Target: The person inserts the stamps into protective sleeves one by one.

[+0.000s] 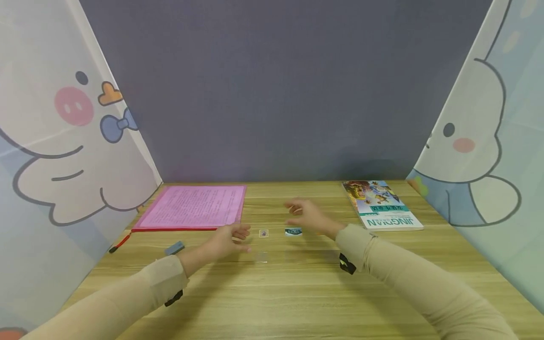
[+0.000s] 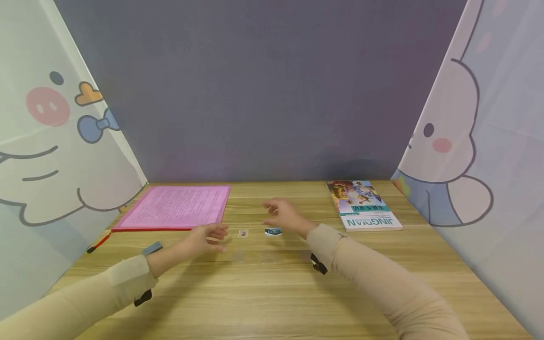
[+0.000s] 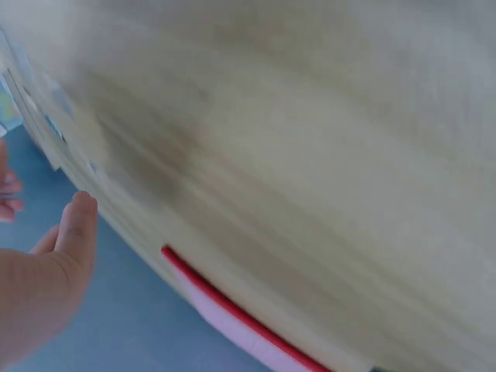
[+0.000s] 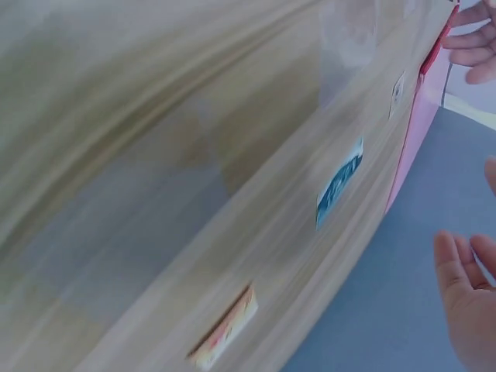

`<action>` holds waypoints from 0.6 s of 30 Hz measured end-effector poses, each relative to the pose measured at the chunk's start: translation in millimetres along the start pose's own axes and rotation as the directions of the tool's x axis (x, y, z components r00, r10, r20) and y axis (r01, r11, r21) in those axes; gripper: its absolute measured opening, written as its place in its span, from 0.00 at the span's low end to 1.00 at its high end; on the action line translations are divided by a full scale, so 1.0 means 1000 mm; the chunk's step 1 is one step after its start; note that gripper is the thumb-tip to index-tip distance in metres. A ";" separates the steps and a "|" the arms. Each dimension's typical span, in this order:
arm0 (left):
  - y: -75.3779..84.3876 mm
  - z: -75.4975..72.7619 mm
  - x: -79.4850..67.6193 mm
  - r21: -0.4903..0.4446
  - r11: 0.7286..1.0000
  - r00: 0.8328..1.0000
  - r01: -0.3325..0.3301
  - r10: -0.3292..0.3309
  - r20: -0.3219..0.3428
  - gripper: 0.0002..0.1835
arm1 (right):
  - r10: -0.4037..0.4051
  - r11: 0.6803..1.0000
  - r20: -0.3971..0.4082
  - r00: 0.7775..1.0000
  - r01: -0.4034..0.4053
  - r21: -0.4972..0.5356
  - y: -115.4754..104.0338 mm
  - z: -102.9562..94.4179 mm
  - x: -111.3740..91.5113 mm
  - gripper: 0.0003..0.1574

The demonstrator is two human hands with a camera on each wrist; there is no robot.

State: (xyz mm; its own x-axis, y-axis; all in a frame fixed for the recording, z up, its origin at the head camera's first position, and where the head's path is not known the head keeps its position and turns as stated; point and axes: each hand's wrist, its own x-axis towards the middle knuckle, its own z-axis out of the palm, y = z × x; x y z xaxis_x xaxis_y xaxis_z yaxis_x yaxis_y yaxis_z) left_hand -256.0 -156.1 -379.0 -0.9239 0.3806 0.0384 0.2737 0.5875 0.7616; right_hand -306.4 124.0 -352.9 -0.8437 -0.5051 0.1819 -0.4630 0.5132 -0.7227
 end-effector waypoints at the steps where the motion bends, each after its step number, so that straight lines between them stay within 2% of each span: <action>1: 0.000 0.002 -0.001 -0.014 1.000 1.000 0.015 -0.015 0.000 0.35 | 0.023 0.999 0.003 1.000 -0.024 0.024 -0.001 0.002 0.001 0.35; 6: 0.002 0.010 -0.002 -0.072 0.993 0.996 0.093 -0.093 0.010 0.31 | 0.130 0.989 0.022 0.991 -0.131 0.070 -0.006 0.012 0.009 0.35; 10: 0.003 0.017 -0.001 -0.112 0.979 0.985 0.173 -0.172 0.014 0.27 | 0.198 0.977 0.034 0.980 -0.200 0.079 -0.007 0.022 0.015 0.33; 13: 0.004 0.021 0.000 -0.147 0.963 0.974 0.225 -0.228 -0.007 0.25 | 0.252 0.962 0.038 0.967 -0.254 0.097 -0.007 0.031 0.020 0.30; 18: 0.005 0.030 0.001 -0.169 0.948 0.958 0.269 -0.281 -0.052 0.22 | 0.328 0.927 0.063 0.942 -0.335 0.169 -0.008 0.043 0.028 0.28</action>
State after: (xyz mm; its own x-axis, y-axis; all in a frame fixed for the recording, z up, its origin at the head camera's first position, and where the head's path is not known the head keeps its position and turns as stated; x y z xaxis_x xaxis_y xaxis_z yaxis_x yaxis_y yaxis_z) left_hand -247.5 -131.6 -394.9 -0.9762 0.1627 -0.1434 -0.0338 0.5390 0.8416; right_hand -314.3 75.6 -370.9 -0.9300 -0.3514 -0.1082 -0.1012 0.5276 -0.8435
